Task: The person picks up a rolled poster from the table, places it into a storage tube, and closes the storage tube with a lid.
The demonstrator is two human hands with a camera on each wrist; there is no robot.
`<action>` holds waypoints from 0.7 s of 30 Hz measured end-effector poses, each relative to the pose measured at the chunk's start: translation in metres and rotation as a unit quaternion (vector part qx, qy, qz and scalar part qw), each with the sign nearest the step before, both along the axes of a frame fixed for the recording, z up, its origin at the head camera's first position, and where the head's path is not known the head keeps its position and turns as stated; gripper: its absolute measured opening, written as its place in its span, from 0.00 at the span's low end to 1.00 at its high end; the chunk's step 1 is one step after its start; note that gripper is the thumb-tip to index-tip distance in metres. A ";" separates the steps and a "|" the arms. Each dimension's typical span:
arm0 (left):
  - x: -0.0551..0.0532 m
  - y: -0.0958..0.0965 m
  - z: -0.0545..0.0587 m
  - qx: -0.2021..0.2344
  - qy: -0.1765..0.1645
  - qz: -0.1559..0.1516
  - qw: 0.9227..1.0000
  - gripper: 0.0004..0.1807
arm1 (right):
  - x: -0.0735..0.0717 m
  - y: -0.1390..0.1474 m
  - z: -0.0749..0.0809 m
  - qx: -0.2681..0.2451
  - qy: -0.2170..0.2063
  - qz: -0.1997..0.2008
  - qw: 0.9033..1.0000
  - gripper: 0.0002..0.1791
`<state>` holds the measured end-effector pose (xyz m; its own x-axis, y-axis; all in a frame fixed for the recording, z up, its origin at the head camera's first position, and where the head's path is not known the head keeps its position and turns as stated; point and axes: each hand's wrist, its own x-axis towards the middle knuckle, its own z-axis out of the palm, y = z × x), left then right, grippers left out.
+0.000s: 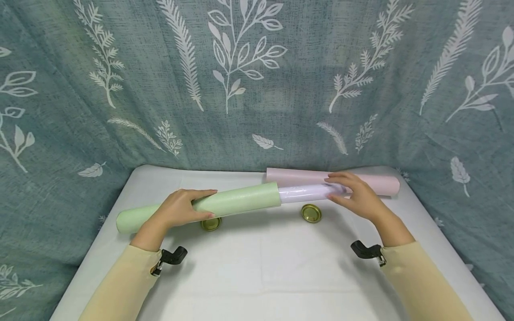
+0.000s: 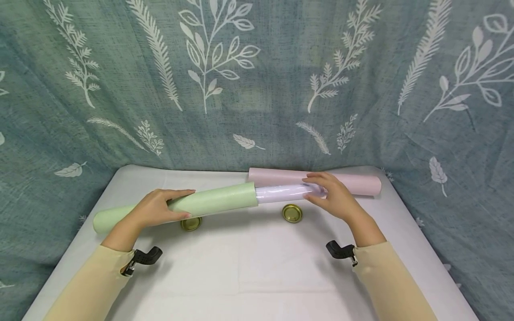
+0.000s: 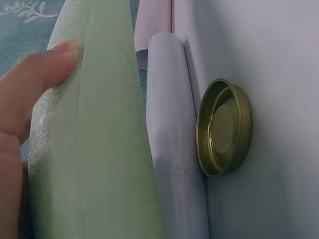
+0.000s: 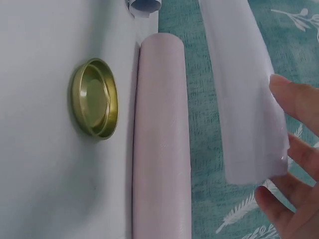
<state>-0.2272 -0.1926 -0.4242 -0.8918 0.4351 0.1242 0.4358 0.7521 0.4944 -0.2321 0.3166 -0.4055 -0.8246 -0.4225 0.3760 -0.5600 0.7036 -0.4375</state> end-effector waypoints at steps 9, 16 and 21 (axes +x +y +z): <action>0.000 0.000 -0.001 -0.001 -0.001 -0.002 1.000 0.38 | -0.001 0.006 -0.013 -0.021 -0.015 0.002 1.000 0.24; 0.002 0.001 0.000 -0.002 -0.006 0.001 1.000 0.38 | 0.001 0.002 -0.016 -0.033 -0.014 0.005 0.999 0.24; 0.002 0.002 -0.001 -0.001 -0.007 -0.002 1.000 0.38 | 0.003 -0.005 -0.016 -0.035 -0.013 0.013 0.999 0.23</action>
<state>-0.2251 -0.1908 -0.4247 -0.8918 0.4385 0.1116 0.4319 0.7515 0.4987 -0.2295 0.3118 -0.4218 -0.8237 -0.4176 0.3836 -0.5654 0.6559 -0.5001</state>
